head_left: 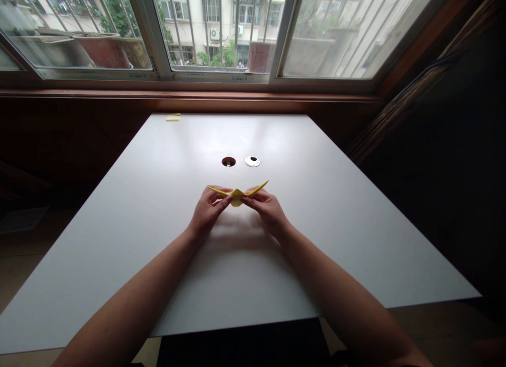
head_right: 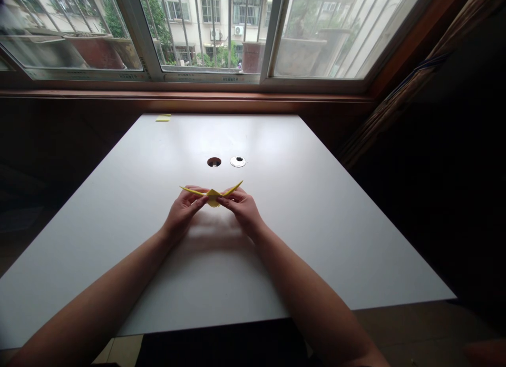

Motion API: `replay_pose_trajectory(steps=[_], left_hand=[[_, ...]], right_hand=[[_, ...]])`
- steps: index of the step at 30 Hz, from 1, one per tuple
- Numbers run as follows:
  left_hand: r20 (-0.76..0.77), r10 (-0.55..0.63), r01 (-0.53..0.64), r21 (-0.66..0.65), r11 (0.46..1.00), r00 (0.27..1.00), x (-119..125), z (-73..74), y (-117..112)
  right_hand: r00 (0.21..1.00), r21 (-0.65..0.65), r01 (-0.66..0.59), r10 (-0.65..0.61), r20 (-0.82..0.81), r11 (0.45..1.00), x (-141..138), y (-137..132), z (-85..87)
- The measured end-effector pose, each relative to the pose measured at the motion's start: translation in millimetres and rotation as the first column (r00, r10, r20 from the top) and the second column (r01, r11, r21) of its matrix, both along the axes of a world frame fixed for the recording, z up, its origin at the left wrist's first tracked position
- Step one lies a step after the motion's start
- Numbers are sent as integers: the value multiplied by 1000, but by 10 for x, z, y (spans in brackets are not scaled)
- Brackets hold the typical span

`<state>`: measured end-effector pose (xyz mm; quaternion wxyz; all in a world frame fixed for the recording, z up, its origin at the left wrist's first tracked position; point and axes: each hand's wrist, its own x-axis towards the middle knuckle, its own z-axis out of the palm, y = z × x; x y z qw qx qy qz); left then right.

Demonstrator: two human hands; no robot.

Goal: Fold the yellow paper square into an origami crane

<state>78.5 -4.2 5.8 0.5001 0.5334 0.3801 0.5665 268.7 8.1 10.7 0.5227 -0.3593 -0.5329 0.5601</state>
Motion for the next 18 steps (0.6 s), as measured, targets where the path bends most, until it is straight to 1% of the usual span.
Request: replay_pose_trajectory(steps=[2,4,11,14,18], left_hand=[[-7,19,-19,13,1000,1000,-3,3,0],[-16,13,-13,0,1000,1000,-4,10,-2],[-60,-92,93,2,996,994,-2,42,-18],[-76,-85,82,-38,996,993,-5,39,-22],[-71,-31,25,-82,996,997,-16,20,-11]], right_hand=[[1000,21,16,-17,23,1000,7,0,-8],[999,33,20,-22,38,999,13,-1,-8],[998,28,-34,32,61,999,-2,-12,24],[998,25,-34,32,58,999,-9,-11,28],[998,-13,-38,39,40,999,-5,-6,38]])
